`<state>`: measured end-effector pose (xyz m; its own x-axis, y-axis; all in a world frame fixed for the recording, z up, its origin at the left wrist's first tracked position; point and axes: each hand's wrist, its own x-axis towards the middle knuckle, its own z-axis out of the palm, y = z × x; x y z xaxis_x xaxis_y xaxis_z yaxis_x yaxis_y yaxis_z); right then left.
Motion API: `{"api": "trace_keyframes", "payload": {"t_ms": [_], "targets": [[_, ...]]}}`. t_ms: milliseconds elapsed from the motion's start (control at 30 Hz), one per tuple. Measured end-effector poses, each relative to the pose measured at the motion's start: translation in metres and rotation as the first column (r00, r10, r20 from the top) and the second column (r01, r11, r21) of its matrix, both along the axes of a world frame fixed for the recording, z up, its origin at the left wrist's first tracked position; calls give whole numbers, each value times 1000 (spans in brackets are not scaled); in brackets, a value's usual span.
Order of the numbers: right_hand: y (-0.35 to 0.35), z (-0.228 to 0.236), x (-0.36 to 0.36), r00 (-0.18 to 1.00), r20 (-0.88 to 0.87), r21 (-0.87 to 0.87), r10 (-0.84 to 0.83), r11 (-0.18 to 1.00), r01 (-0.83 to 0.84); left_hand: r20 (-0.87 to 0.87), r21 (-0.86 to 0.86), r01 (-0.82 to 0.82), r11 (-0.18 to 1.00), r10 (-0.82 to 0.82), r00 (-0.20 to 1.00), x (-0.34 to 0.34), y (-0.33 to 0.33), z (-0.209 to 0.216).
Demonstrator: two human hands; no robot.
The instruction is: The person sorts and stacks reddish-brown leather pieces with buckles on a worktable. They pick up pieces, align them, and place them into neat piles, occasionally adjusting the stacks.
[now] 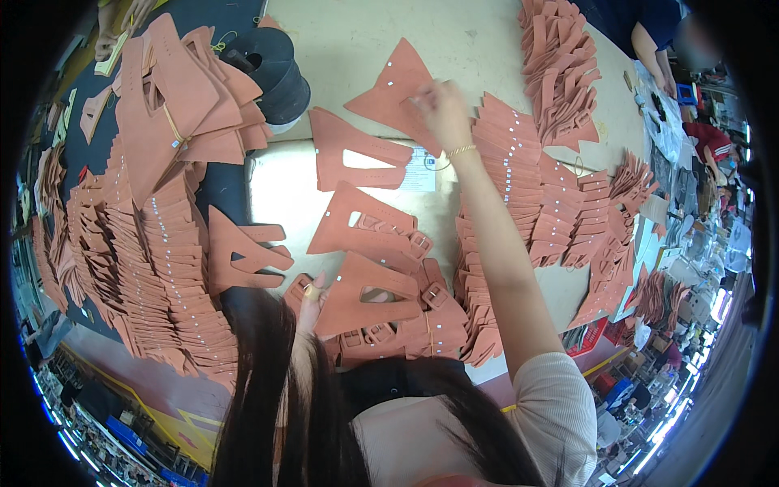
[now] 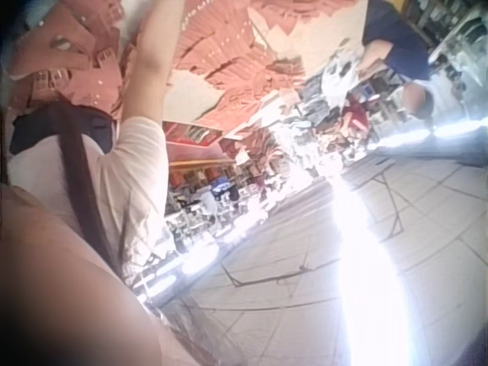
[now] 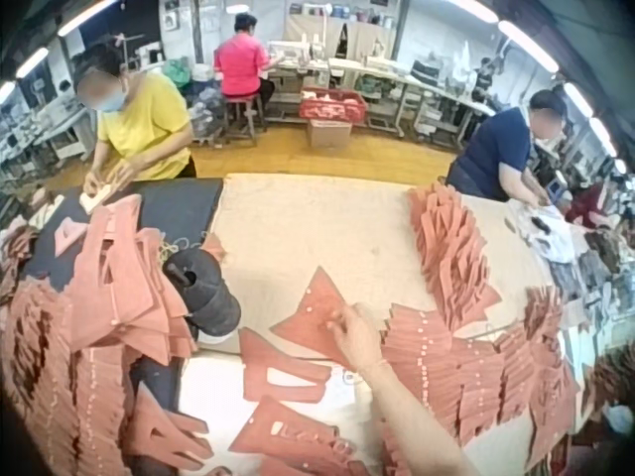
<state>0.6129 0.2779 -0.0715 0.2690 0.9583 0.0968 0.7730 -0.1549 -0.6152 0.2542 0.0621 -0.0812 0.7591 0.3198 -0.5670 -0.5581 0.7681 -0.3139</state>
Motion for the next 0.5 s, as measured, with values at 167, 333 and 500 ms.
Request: {"api": "trace_keyframes", "payload": {"t_ms": [167,333,500], "targets": [[-34,-1,-62,964,162,-51,211,977,-206,-172,132,137,982,-114,978,23,13,41],[-41,2,-93,969,196,-72,148,988,-136,-165,208,144,968,-110,980,33,21,60],[-42,-1,-104,949,283,-36,140,990,-135,-71,144,66,987,-56,996,28,16,56]]}}
